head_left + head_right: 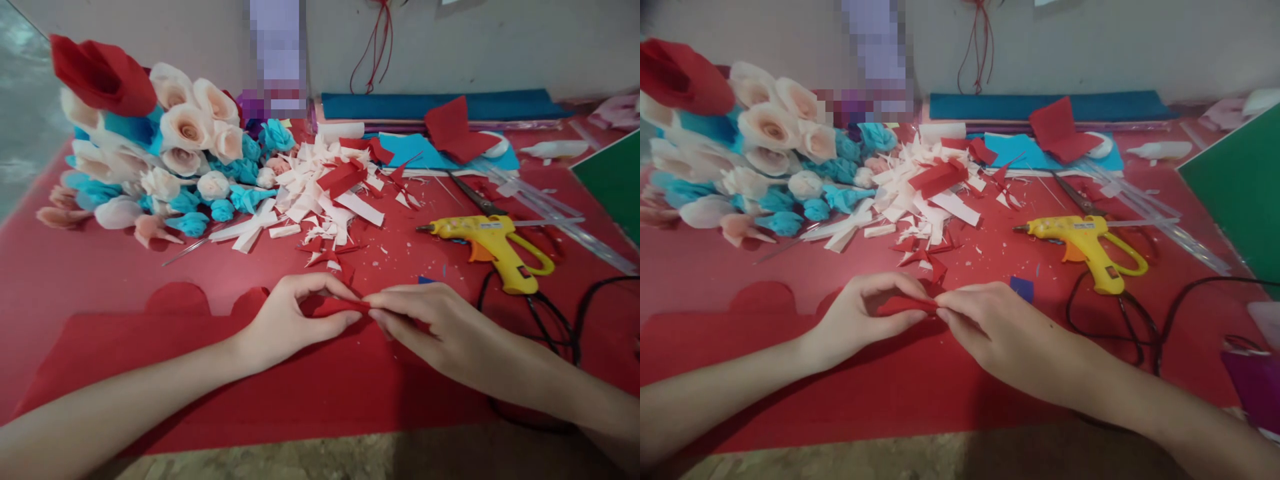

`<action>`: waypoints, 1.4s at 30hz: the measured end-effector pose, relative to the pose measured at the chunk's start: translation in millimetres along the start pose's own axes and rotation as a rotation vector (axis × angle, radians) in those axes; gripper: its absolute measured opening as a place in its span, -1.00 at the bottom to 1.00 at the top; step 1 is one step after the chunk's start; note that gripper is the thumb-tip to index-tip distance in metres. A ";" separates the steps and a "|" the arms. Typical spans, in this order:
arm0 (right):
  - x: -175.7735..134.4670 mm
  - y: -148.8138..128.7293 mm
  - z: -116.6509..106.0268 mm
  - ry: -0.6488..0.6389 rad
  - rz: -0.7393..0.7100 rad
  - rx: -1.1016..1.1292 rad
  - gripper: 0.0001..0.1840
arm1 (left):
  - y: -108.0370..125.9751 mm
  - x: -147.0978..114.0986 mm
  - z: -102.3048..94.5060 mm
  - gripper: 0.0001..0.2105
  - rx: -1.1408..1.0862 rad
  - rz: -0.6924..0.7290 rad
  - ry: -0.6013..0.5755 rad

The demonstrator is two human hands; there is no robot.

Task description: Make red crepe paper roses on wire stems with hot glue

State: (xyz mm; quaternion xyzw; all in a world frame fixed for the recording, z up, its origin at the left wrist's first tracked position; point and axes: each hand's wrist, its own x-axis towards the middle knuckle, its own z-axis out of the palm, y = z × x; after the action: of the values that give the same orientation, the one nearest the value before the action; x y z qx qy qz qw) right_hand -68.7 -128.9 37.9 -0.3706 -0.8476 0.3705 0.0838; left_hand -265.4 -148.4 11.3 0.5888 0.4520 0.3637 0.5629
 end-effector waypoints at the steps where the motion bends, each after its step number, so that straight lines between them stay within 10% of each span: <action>1: -0.2 -0.8 -0.7 -0.017 0.002 0.008 -0.86 | 0.0 0.2 0.0 -0.93 -0.006 -0.004 0.000; 24: 0.4 4.2 5.3 0.086 -0.171 -0.219 -0.76 | 0.3 -1.1 1.0 -0.89 0.087 0.088 -0.045; 42: 1.7 4.0 -5.2 -0.155 -0.036 -0.095 -0.81 | 2.0 0.2 0.9 -0.91 0.373 0.217 -0.118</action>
State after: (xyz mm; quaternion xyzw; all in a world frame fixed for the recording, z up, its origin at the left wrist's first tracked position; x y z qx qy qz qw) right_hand -65.5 -123.0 38.6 -0.3293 -0.8746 0.3559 0.0067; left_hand -264.2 -148.4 13.2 0.7481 0.4116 0.2970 0.4274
